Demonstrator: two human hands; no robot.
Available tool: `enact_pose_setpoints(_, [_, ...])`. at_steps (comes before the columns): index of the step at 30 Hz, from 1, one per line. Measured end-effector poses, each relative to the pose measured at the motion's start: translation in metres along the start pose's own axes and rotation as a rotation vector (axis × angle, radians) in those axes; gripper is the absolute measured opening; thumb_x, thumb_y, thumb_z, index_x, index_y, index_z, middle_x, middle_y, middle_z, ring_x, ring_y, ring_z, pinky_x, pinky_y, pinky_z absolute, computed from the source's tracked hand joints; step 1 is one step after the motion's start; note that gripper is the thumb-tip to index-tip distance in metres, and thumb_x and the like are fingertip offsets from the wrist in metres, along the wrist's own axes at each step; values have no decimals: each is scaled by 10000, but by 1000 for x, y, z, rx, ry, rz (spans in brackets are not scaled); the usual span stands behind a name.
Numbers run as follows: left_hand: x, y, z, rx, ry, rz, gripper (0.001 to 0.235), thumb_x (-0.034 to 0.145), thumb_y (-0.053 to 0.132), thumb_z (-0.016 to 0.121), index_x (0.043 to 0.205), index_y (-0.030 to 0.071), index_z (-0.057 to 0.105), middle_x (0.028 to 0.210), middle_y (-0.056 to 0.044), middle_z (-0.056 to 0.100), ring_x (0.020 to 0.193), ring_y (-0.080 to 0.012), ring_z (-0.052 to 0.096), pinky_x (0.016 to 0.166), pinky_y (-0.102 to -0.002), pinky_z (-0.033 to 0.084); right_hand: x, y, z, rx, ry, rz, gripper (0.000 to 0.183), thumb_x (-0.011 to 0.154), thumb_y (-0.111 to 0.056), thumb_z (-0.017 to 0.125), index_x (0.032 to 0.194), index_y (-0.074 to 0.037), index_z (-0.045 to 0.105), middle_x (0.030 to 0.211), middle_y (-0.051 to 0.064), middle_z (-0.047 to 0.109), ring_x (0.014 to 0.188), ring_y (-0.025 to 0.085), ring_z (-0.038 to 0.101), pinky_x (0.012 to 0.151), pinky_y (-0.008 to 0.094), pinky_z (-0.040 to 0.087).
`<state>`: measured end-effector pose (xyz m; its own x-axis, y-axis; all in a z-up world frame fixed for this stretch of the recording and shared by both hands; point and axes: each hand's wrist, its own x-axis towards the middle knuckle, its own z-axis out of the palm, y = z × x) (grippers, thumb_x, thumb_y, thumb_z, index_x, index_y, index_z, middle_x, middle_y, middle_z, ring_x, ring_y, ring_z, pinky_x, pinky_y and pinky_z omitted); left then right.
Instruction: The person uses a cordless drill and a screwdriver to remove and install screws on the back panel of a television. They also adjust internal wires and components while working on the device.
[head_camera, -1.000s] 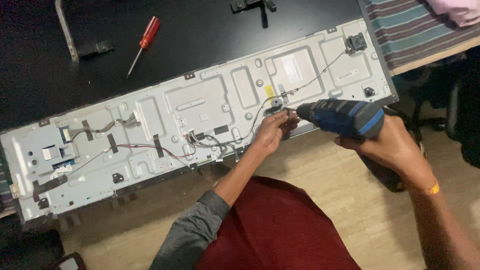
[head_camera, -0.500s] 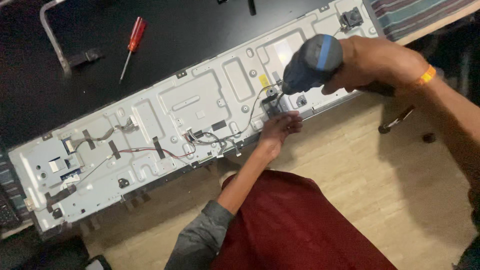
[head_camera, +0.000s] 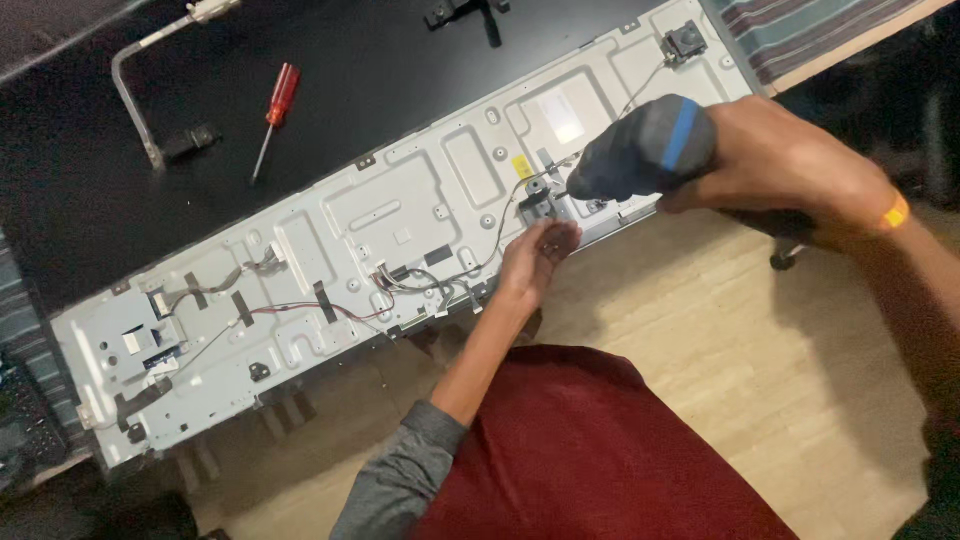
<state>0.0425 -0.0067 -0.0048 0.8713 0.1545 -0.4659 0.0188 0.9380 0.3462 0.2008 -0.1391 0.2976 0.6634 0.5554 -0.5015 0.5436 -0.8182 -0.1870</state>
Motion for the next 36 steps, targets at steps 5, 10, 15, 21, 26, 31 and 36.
enact_pose_setpoints(5, [16,-4,-11,-6,-9,-66,333,1061,290,594,1075,-36,667,1015,-179,716,967,-282,702,934,-399,575,-41,18,14,-20,77,-58,496,668,-339,958,1021,-61,749,824,167,758,700,320,730,714,439,586])
enact_pose_setpoints(10, [23,-11,-25,13,-23,33,174,1071,151,636,1110,-15,671,1027,-146,721,950,-265,701,927,-403,566,-59,27,30,154,107,-82,498,687,-362,919,1038,-60,736,826,144,773,708,288,745,701,404,596])
enact_pose_setpoints(15, [5,-19,-26,54,-14,-10,286,1067,170,545,1030,-89,660,1009,-194,733,950,-307,725,942,-442,610,-62,31,37,166,106,5,529,694,-370,922,1079,-67,723,867,167,766,755,322,755,726,433,585])
enact_pose_setpoints(21, [3,-33,-9,44,12,-126,254,1019,187,562,1111,-35,645,1019,-192,723,983,-309,709,955,-437,576,-56,30,48,231,117,18,548,677,-360,919,1092,-59,728,910,187,769,801,333,755,745,445,577])
enact_pose_setpoints(26, [9,-33,-4,-35,5,-110,258,1010,164,593,1146,-49,648,1022,-157,723,996,-288,694,973,-428,564,-52,29,47,226,104,12,540,682,-359,918,1082,-50,727,905,194,766,794,350,745,737,447,568])
enact_pose_setpoints(31, [15,-37,-5,-34,11,-94,236,1007,150,615,1098,-60,671,983,-161,711,962,-298,694,952,-437,575,-49,28,51,239,65,57,522,686,-355,909,1069,-50,727,871,190,765,750,343,747,725,441,569])
enact_pose_setpoints(36, [16,-35,-7,-56,23,-121,222,994,131,615,1086,-63,668,993,-167,716,959,-285,717,957,-426,587,-47,26,52,233,69,43,523,680,-369,908,1058,-55,727,848,173,772,725,320,753,711,437,575])
